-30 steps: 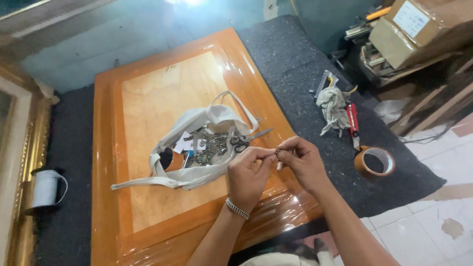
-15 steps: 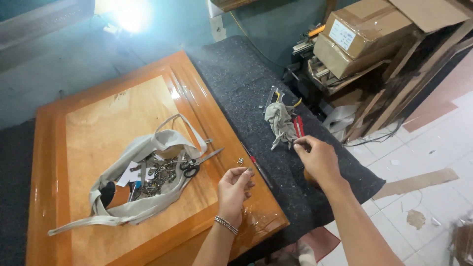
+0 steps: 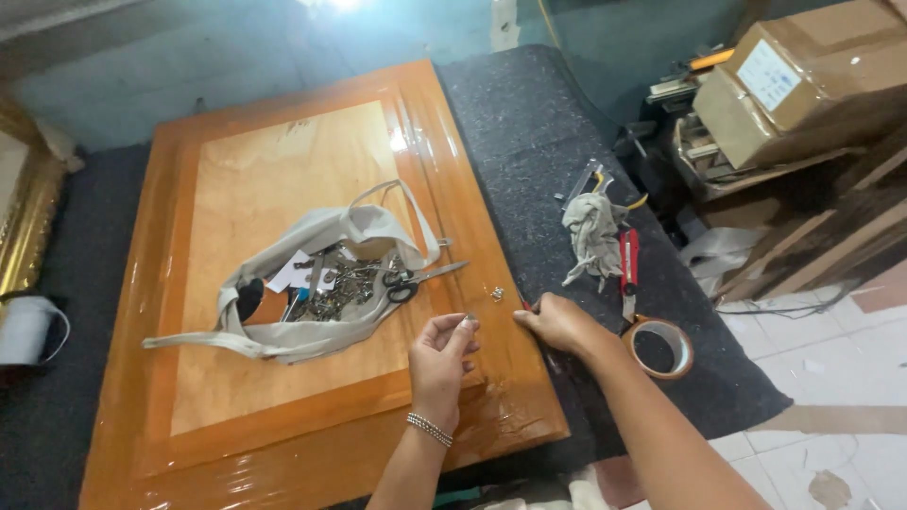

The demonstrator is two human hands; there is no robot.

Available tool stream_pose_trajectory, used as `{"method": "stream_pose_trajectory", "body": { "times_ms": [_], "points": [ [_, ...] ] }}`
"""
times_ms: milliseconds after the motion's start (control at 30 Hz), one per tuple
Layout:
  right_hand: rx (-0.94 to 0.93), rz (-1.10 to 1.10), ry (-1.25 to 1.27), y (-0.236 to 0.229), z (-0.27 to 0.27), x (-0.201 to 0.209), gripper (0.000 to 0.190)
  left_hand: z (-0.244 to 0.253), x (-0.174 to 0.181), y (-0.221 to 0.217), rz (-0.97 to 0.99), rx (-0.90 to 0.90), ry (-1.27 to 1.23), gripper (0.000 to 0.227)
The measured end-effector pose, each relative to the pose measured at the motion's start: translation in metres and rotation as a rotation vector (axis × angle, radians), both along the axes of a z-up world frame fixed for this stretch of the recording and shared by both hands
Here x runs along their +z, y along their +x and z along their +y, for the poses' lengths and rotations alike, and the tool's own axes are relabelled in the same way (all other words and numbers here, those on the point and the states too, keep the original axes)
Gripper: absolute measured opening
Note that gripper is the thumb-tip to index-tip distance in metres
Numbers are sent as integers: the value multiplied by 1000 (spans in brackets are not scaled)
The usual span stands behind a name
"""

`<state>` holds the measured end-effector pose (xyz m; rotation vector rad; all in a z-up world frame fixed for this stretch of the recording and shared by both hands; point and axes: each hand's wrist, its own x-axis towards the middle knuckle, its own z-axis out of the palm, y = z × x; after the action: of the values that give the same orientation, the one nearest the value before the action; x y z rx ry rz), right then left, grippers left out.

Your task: Installing metal hanging hardware onto the back of a wooden picture frame using a manual screwdriver.

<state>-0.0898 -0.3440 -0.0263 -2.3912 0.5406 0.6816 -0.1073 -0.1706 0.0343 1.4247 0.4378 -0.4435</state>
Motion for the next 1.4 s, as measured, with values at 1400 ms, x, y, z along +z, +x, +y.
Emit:
{"method": "stream_pose_trajectory", "body": {
  "times_ms": [1400],
  "points": [
    [292, -800, 291, 14, 386, 63, 39, 416, -68, 90, -283, 453, 75, 14]
  ]
}}
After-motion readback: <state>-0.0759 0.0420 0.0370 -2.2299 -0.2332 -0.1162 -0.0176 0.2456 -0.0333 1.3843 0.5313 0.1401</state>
